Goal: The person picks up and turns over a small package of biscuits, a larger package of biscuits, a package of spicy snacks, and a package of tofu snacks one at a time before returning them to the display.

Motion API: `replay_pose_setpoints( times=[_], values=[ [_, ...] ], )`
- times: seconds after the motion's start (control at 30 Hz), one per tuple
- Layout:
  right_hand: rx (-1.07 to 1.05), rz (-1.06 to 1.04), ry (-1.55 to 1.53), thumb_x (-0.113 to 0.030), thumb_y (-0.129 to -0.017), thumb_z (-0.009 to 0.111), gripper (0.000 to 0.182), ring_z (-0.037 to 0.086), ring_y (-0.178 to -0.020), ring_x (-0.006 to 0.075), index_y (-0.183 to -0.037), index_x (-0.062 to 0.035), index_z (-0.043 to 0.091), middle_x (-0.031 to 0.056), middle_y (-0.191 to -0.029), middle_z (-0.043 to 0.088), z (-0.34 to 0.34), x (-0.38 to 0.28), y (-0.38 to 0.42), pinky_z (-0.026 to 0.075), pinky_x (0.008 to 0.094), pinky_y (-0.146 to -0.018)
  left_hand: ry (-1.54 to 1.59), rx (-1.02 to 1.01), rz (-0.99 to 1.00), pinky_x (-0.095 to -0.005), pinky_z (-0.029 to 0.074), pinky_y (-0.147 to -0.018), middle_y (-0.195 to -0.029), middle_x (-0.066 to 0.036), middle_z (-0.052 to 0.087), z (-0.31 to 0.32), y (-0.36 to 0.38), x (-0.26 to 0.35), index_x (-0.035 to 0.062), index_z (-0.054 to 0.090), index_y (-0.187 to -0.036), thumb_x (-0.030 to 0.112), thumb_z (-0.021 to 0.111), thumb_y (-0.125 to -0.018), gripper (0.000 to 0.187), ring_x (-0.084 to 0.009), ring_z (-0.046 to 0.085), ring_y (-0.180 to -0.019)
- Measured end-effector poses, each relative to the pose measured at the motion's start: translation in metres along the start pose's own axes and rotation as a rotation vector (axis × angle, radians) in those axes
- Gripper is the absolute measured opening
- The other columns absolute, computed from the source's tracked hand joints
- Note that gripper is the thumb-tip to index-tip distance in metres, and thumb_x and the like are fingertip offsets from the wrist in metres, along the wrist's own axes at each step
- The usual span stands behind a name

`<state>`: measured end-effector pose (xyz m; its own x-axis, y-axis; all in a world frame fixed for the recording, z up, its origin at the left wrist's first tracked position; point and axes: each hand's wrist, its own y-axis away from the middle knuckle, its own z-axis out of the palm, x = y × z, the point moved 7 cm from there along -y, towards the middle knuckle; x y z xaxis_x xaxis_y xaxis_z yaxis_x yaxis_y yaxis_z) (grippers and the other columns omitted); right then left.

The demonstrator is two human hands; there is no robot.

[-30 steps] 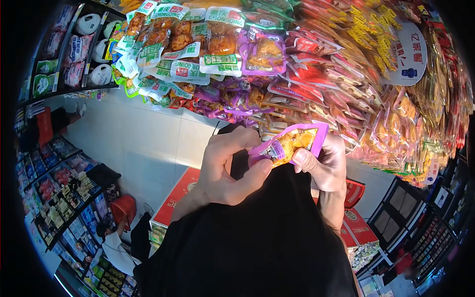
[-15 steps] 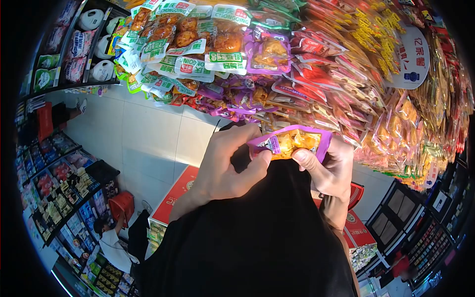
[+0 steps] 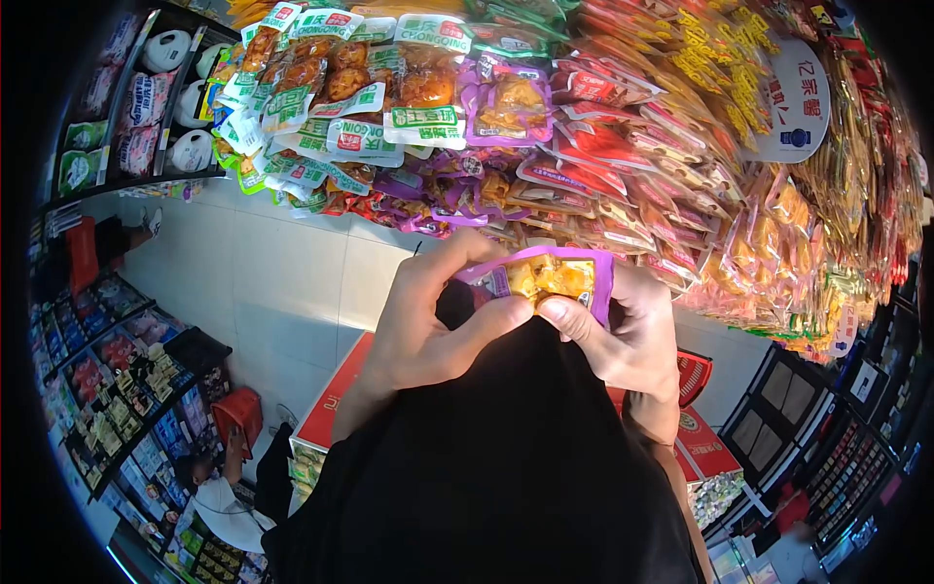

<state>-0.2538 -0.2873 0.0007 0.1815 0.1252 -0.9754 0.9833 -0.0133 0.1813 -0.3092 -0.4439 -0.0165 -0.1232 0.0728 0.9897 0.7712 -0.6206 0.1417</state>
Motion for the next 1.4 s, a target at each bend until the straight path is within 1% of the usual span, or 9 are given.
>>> replay_pose_setpoints(
  times=[0.23, 0.47, 0.57, 0.7, 0.8, 0.87, 0.97, 1.2, 1.4],
  values=[
    [-0.106, -0.123, 0.191, -0.017, -0.084, 0.078, 0.030, 0.067, -0.070, 0.0296, -0.106, 0.0017, 0.069, 0.0164, -0.085, 0.070, -0.004, -0.006, -0.002, 0.052, 0.0358, -0.066, -0.056, 0.066, 0.127, -0.0283, 0.046, -0.070, -0.084, -0.011, 0.063, 0.003, 0.001, 0.007, -0.0040, 0.062, -0.102, 0.017, 0.072, -0.084, 0.029, -0.0156, 0.059, -0.074],
    [-0.099, -0.238, 0.213, -0.015, -0.084, 0.077, 0.030, 0.065, -0.070, 0.0331, -0.106, 0.0030, 0.069, 0.0166, -0.083, 0.069, 0.001, -0.017, -0.006, 0.051, 0.0404, -0.064, 0.140, 0.046, 0.060, -0.0286, 0.046, -0.079, -0.094, -0.009, 0.065, 0.005, 0.004, -0.012, -0.0056, 0.061, -0.108, 0.010, 0.071, -0.085, 0.029, -0.0147, 0.060, -0.086],
    [0.056, -0.530, 0.666, -0.010, -0.068, 0.075, 0.039, 0.061, -0.078, 0.0281, -0.105, 0.0008, 0.071, 0.0134, -0.095, 0.064, 0.002, -0.029, -0.008, 0.048, 0.0376, -0.070, 0.436, 0.051, 0.076, -0.0361, 0.042, -0.104, -0.125, -0.013, 0.058, 0.005, -0.001, -0.025, -0.0032, 0.051, -0.131, 0.014, 0.079, -0.083, 0.058, -0.0204, 0.054, -0.121],
    [0.050, -0.763, 0.789, -0.012, -0.065, 0.071, 0.040, 0.059, -0.087, 0.0242, -0.105, -0.0034, 0.074, 0.0087, -0.105, 0.061, 0.010, -0.029, -0.005, 0.047, 0.0370, -0.071, 0.588, -0.021, -0.005, -0.0387, 0.042, -0.107, -0.132, -0.014, 0.056, 0.009, -0.010, -0.024, 0.0004, 0.040, -0.144, 0.039, 0.087, -0.071, 0.095, -0.0234, 0.051, -0.127],
    [0.150, -0.842, 0.757, -0.013, -0.065, 0.072, 0.041, 0.059, -0.091, 0.0254, -0.105, -0.0048, 0.075, 0.0091, -0.109, 0.062, 0.012, -0.034, 0.002, 0.048, 0.0373, -0.074, 0.759, -0.125, -0.026, -0.0382, 0.042, -0.106, -0.130, -0.014, 0.057, 0.010, -0.007, -0.029, 0.0004, 0.042, -0.142, 0.040, 0.087, -0.071, 0.092, -0.0228, 0.053, -0.125],
    [0.141, -0.829, 0.775, -0.012, -0.065, 0.074, 0.042, 0.060, -0.095, 0.0271, -0.107, -0.0055, 0.076, 0.0111, -0.113, 0.062, 0.014, -0.035, 0.002, 0.051, 0.0375, -0.078, 0.807, -0.077, 0.010, -0.0386, 0.044, -0.105, -0.126, -0.016, 0.058, 0.008, -0.005, -0.033, -0.0022, 0.048, -0.134, 0.038, 0.084, -0.079, 0.077, -0.0237, 0.056, -0.121],
    [0.232, -0.767, 0.716, -0.001, -0.071, 0.076, 0.037, 0.062, -0.099, 0.0301, -0.109, -0.0036, 0.074, 0.0165, -0.112, 0.062, 0.009, -0.040, -0.002, 0.054, 0.0380, -0.081, 0.638, -0.007, 0.040, -0.0360, 0.043, -0.104, -0.124, -0.013, 0.059, 0.001, -0.005, -0.029, -0.0010, 0.048, -0.135, 0.001, 0.069, -0.087, 0.052, -0.0199, 0.056, -0.118],
    [0.440, -0.204, 0.198, 0.005, -0.092, 0.060, 0.027, 0.069, -0.088, 0.0220, -0.119, 0.0020, 0.065, 0.0149, -0.097, 0.070, -0.018, 0.002, -0.002, 0.054, 0.0302, -0.080, 0.561, 0.174, 0.123, -0.0351, 0.044, -0.102, -0.121, -0.013, 0.060, -0.012, -0.001, -0.023, -0.0019, 0.049, -0.130, -0.003, 0.067, -0.084, 0.049, -0.0182, 0.057, -0.115],
    [0.302, -0.072, 0.057, -0.007, -0.091, 0.071, 0.021, 0.064, -0.077, 0.0108, -0.108, 0.0047, 0.067, 0.0071, -0.088, 0.071, -0.013, 0.006, 0.003, 0.052, 0.0254, -0.073, 0.486, 0.164, 0.178, -0.0352, 0.045, -0.100, -0.118, -0.013, 0.061, -0.011, -0.004, -0.020, -0.0012, 0.053, -0.119, -0.004, 0.070, -0.081, 0.042, -0.0179, 0.058, -0.111]
  ],
)
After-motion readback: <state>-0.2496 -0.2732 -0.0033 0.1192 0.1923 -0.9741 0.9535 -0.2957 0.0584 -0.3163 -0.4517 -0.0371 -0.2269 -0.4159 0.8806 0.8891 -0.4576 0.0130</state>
